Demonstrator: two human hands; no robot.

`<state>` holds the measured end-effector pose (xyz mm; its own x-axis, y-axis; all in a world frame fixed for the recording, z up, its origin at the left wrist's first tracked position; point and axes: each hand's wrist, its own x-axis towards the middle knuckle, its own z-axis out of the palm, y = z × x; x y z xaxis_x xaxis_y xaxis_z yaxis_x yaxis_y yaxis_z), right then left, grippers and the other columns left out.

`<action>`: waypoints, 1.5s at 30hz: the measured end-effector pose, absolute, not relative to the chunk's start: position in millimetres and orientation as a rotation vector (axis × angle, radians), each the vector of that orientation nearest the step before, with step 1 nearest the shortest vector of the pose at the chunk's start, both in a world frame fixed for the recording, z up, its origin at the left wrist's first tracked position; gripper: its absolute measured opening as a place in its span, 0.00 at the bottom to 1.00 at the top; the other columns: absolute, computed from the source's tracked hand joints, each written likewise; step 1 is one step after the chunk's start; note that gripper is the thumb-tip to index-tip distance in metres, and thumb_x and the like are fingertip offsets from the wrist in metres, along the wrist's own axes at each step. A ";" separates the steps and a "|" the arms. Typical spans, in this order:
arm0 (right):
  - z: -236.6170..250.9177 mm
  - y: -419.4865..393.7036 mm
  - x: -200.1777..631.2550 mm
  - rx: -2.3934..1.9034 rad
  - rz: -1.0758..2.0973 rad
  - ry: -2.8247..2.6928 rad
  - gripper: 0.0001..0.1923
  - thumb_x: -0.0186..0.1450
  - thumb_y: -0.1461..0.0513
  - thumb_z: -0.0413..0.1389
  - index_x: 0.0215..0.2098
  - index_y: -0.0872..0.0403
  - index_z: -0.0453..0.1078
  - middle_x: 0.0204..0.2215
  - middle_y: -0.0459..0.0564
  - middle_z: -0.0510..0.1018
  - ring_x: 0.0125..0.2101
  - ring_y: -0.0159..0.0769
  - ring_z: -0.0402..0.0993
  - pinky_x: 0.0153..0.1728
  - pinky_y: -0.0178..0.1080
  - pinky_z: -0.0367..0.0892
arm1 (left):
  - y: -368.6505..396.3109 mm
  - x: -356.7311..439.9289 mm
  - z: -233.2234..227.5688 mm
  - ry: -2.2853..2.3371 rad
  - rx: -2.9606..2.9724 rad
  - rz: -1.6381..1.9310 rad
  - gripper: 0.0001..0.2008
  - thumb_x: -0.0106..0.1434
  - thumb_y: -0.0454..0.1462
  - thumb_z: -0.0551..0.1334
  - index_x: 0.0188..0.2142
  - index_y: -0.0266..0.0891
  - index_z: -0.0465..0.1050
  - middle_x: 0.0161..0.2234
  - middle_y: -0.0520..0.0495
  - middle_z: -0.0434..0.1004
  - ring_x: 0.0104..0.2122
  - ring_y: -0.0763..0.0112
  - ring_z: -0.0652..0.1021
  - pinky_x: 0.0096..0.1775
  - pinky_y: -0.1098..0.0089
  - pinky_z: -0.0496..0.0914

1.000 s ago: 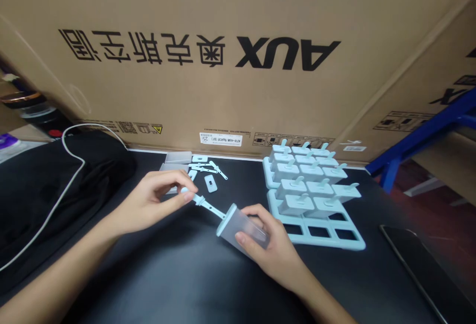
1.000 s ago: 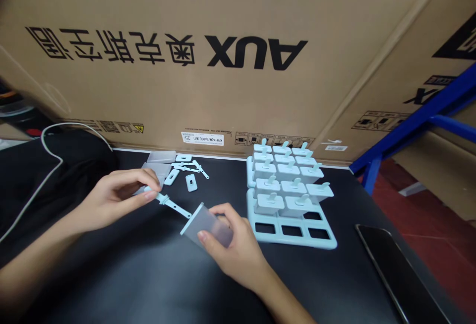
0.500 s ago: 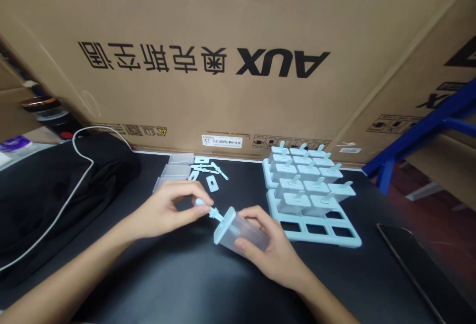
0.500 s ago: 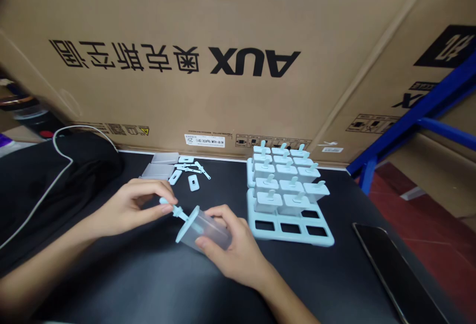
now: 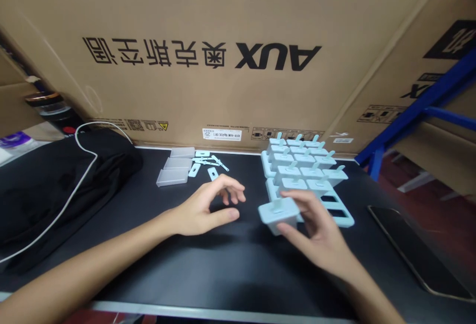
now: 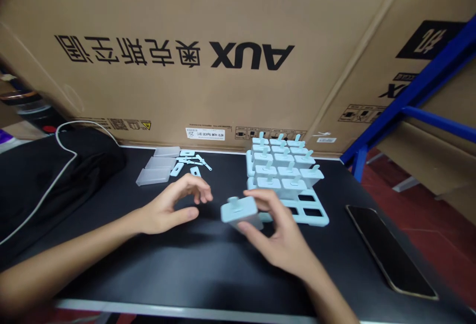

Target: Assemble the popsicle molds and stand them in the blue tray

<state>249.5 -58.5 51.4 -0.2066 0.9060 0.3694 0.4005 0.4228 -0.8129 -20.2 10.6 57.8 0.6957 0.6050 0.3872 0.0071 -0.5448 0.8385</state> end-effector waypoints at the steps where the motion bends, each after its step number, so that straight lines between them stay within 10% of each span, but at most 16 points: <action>1: 52.6 -60.6 262.4 -1.147 0.639 -1.772 0.21 0.62 0.62 0.61 0.52 0.48 0.64 0.44 0.51 0.75 0.41 0.36 0.77 0.42 0.36 0.72 | 12.0 -18.5 51.7 0.493 2.030 0.817 0.15 0.68 0.37 0.60 0.53 0.39 0.63 0.45 0.44 0.74 0.41 0.71 0.75 0.44 0.68 0.71; 11: 34.8 -39.7 372.0 -1.239 0.312 -1.127 0.28 0.46 0.66 0.62 0.44 0.50 0.60 0.33 0.44 0.72 0.29 0.30 0.70 0.30 0.32 0.64 | 8.5 21.7 4.0 0.590 2.406 0.558 0.11 0.69 0.39 0.56 0.50 0.43 0.66 0.43 0.49 0.75 0.38 0.72 0.76 0.43 0.70 0.71; 35: -8.1 -11.4 378.8 -1.778 0.094 -1.396 0.25 0.54 0.61 0.51 0.51 0.51 0.56 0.34 0.47 0.67 0.27 0.37 0.65 0.31 0.40 0.65 | 3.8 58.2 -8.1 0.678 2.899 0.511 0.19 0.69 0.40 0.52 0.58 0.45 0.62 0.48 0.46 0.73 0.48 0.62 0.75 0.45 0.63 0.73; 45: -7.7 -27.0 363.0 -2.055 -0.232 -1.703 0.46 0.60 0.49 0.54 0.68 0.62 0.42 0.59 0.68 0.62 0.55 0.61 0.65 0.53 0.52 0.64 | 3.6 58.0 -9.7 0.688 2.914 0.511 0.19 0.69 0.40 0.52 0.59 0.45 0.61 0.46 0.47 0.73 0.47 0.62 0.75 0.43 0.62 0.74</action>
